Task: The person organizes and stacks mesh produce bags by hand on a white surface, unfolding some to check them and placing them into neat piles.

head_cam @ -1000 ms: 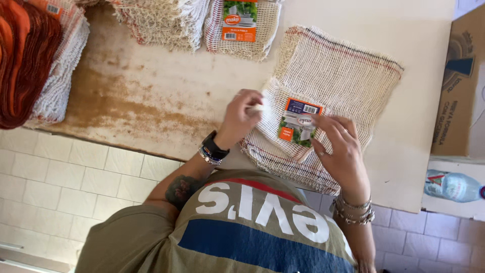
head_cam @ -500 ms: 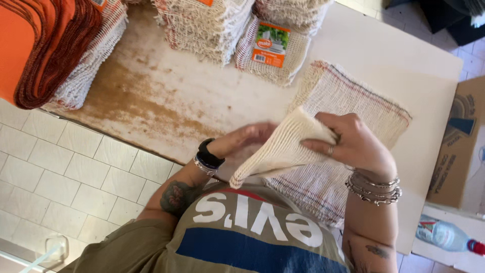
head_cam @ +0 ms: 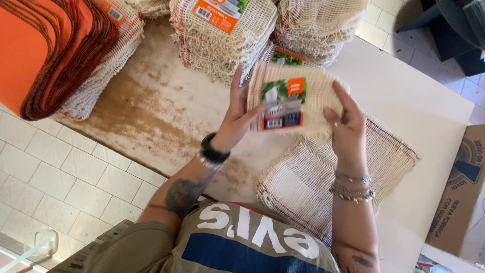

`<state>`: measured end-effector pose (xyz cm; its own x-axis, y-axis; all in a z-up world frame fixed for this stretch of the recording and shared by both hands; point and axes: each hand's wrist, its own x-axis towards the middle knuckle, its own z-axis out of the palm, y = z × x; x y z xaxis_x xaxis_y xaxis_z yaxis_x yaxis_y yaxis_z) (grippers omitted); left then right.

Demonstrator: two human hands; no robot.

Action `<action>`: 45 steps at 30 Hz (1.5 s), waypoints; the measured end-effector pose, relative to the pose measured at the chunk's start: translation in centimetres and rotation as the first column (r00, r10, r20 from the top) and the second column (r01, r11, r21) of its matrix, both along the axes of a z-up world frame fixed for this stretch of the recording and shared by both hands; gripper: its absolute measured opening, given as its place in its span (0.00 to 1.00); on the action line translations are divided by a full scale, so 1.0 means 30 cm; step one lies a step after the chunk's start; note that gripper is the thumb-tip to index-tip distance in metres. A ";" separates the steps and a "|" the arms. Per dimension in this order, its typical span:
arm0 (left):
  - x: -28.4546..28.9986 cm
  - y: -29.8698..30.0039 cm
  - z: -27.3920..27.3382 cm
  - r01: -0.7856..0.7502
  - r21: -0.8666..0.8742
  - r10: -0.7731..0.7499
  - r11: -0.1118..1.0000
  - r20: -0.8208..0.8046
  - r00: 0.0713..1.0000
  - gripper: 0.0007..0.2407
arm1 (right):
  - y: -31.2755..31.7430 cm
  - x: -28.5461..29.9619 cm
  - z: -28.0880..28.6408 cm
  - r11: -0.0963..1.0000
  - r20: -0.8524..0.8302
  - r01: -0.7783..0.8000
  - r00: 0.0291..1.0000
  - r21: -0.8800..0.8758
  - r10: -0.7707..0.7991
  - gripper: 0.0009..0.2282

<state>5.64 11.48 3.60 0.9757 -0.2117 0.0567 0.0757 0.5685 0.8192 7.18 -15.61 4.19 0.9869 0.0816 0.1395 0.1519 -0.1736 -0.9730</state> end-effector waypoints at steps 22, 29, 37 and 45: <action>0.350 -0.170 -0.268 -0.753 0.607 -0.353 -0.255 0.666 0.657 0.12 | -0.110 0.050 -0.014 0.839 -0.109 -0.063 0.994 -0.540 0.004 0.26; -0.040 -0.170 -0.347 -0.317 0.924 -0.815 0.213 0.347 0.464 0.07 | -0.359 -0.546 -0.022 0.659 -0.444 -0.429 0.882 -0.618 0.159 0.02; -0.282 -0.147 -0.324 -0.230 0.966 -0.930 0.118 0.189 0.314 0.12 | -0.400 -1.035 -0.175 0.621 -0.427 -0.194 0.869 -0.760 -0.251 0.12; -0.271 -0.162 -0.230 -0.059 0.966 -0.870 0.252 0.253 0.423 0.06 | -0.373 -1.073 -0.114 0.714 -0.296 -0.086 0.939 -0.695 -0.175 0.10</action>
